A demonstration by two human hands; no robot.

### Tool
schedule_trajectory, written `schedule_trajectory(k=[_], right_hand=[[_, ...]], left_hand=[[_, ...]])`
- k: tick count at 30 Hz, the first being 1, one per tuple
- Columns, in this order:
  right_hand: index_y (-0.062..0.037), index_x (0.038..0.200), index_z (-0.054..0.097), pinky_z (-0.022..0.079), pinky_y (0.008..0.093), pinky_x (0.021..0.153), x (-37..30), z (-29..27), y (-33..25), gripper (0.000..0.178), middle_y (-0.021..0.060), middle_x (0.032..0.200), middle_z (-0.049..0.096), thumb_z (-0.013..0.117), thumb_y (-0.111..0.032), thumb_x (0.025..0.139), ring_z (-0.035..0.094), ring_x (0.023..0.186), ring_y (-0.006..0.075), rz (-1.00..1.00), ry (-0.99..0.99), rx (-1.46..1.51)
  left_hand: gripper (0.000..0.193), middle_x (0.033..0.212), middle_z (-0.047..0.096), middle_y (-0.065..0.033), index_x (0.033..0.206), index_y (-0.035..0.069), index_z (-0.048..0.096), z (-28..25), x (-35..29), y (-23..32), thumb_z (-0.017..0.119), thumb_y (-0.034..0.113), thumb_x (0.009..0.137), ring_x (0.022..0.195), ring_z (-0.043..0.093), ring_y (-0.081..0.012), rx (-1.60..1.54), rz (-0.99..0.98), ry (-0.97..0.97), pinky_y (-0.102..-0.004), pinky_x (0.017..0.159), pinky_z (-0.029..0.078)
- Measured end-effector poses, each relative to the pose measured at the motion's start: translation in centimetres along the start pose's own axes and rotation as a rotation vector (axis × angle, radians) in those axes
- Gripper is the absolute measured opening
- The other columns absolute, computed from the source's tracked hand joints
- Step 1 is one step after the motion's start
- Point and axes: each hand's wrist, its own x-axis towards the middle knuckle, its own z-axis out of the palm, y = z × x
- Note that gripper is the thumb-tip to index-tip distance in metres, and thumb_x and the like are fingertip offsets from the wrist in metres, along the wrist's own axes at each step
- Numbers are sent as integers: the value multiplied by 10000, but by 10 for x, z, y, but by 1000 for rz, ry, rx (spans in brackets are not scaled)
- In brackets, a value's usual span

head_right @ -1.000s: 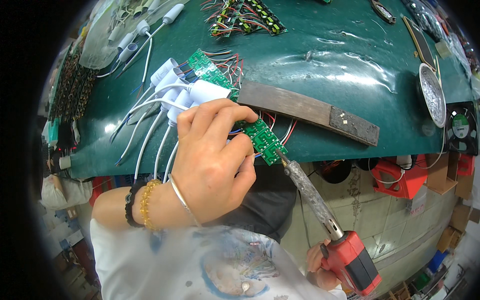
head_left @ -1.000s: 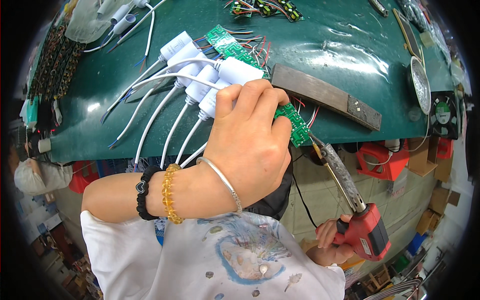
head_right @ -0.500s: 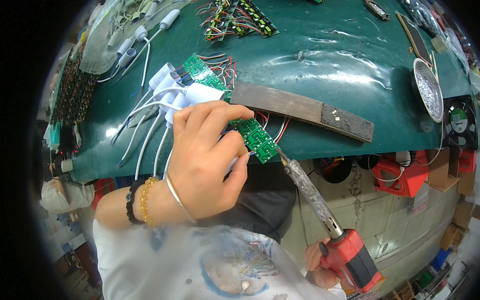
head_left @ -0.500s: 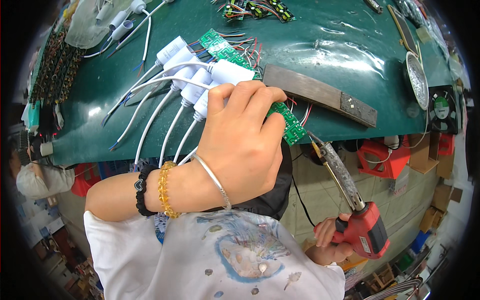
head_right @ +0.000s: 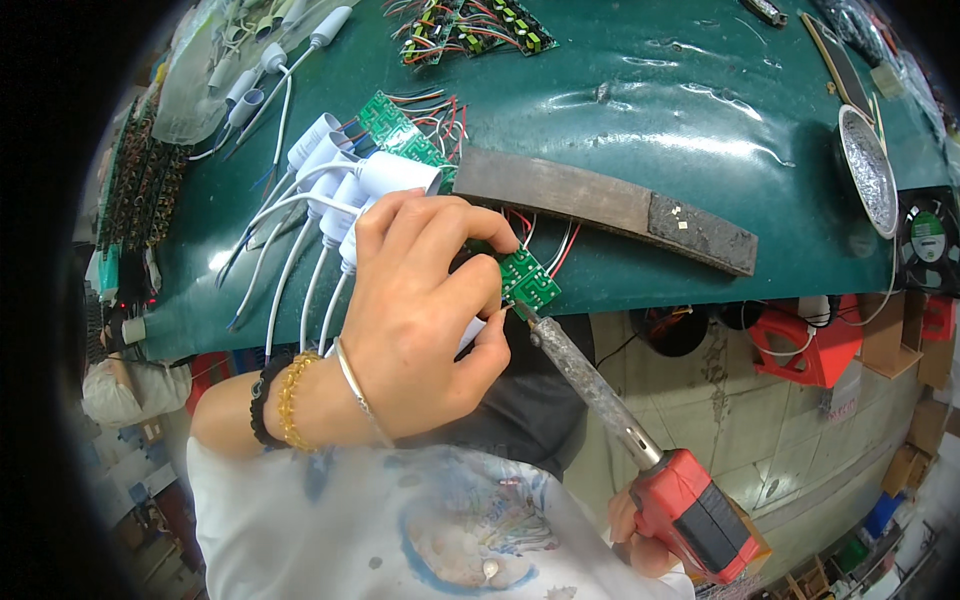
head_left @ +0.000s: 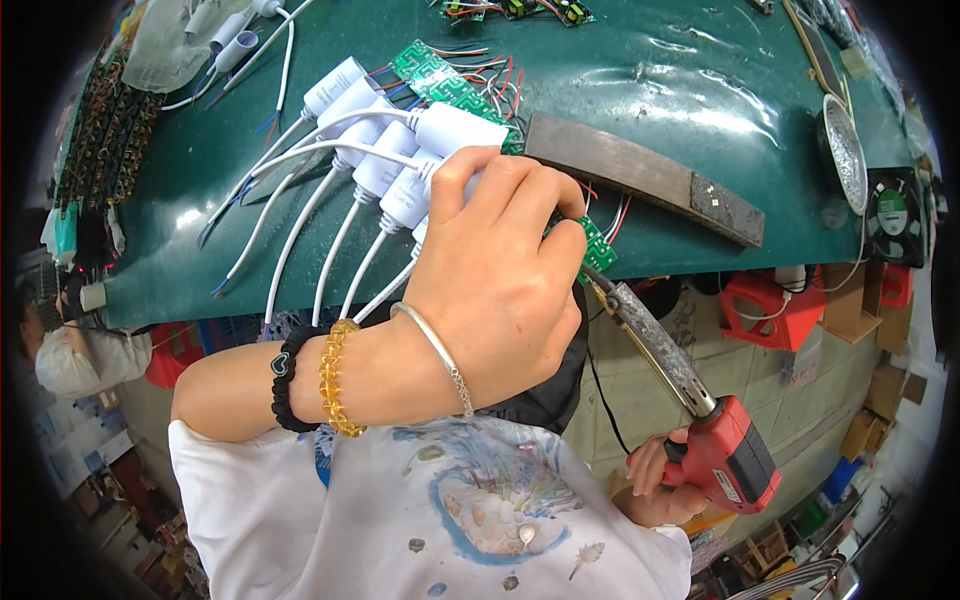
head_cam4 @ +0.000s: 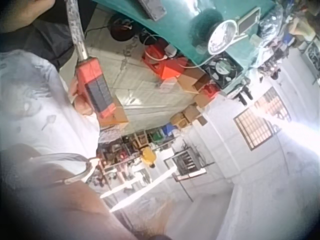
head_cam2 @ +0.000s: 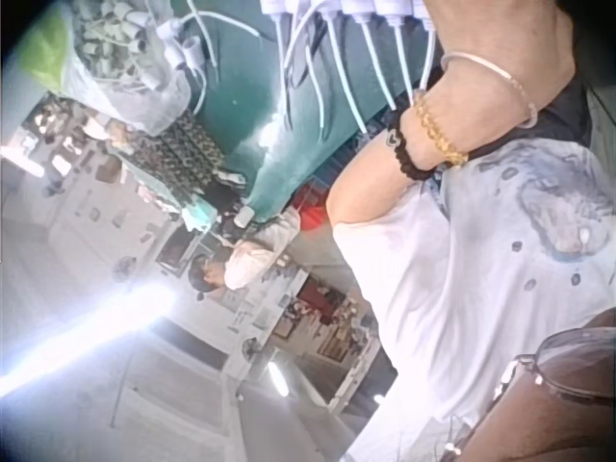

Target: The person assembles electronic components by soldering wires and electronic modules to a circuit board with a soldering iron and soldering wire.

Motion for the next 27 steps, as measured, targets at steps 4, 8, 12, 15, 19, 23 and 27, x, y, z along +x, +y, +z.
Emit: schedule_trajectory(k=[4, 8, 12, 15, 19, 23, 27], right_hand=[[76, 1139, 446, 348, 258, 396, 2, -15, 10, 880, 24, 449, 466, 563, -706, 752, 429, 372, 135, -79, -110, 144], [75, 1116, 468, 361, 261, 405, 16, 13, -11, 851, 35, 457, 476, 577, -689, 757, 437, 377, 135, 87, -137, -108], [93, 1142, 455, 379, 261, 414, -4, -14, 9, 835, 36, 463, 482, 587, -649, 783, 450, 379, 138, -81, -65, 74], [95, 1162, 439, 381, 262, 413, 2, -10, 7, 819, 33, 463, 479, 590, -623, 798, 449, 377, 137, -93, -60, 72], [98, 1203, 406, 384, 262, 412, 14, 6, 0, 791, 27, 462, 474, 595, -572, 826, 446, 373, 134, -119, -30, 57], [105, 1236, 381, 383, 258, 413, 21, 12, 1, 751, 24, 465, 467, 610, -499, 852, 442, 375, 133, -169, 71, 14], [49, 1025, 574, 372, 212, 710, 19, -12, 10, 425, 20, 916, 576, 590, -348, 872, 523, 680, 112, 47, 122, 211]], left_hand=[[179, 1019, 546, -111, 723, 21, 508, 0, 0, 1, 626, 7, 589, 989, 500, -302, 18, 0, 2, -457, 907, 309], [185, 1018, 542, -112, 730, 19, 510, 2, 0, 2, 627, 10, 587, 990, 499, -304, 22, 1, -6, -466, 910, 309], [183, 1018, 540, -116, 734, 17, 518, 0, 1, 1, 626, 11, 587, 988, 495, -311, 13, 3, -1, -466, 914, 309], [178, 1020, 541, -116, 736, 16, 523, 0, 0, 2, 622, 11, 589, 986, 493, -315, 20, -1, -2, -463, 914, 310], [170, 1024, 543, -114, 737, 16, 527, 1, -2, 2, 617, 12, 594, 984, 492, -317, 28, -8, -7, -459, 918, 309], [167, 1025, 543, -114, 734, 18, 529, 3, 1, 1, 617, 12, 593, 984, 492, -317, 20, 0, -10, -456, 920, 309], [167, 1022, 544, -115, 726, 21, 527, -1, -1, 1, 621, 13, 588, 985, 493, -315, 19, -4, 8, -459, 920, 308]])
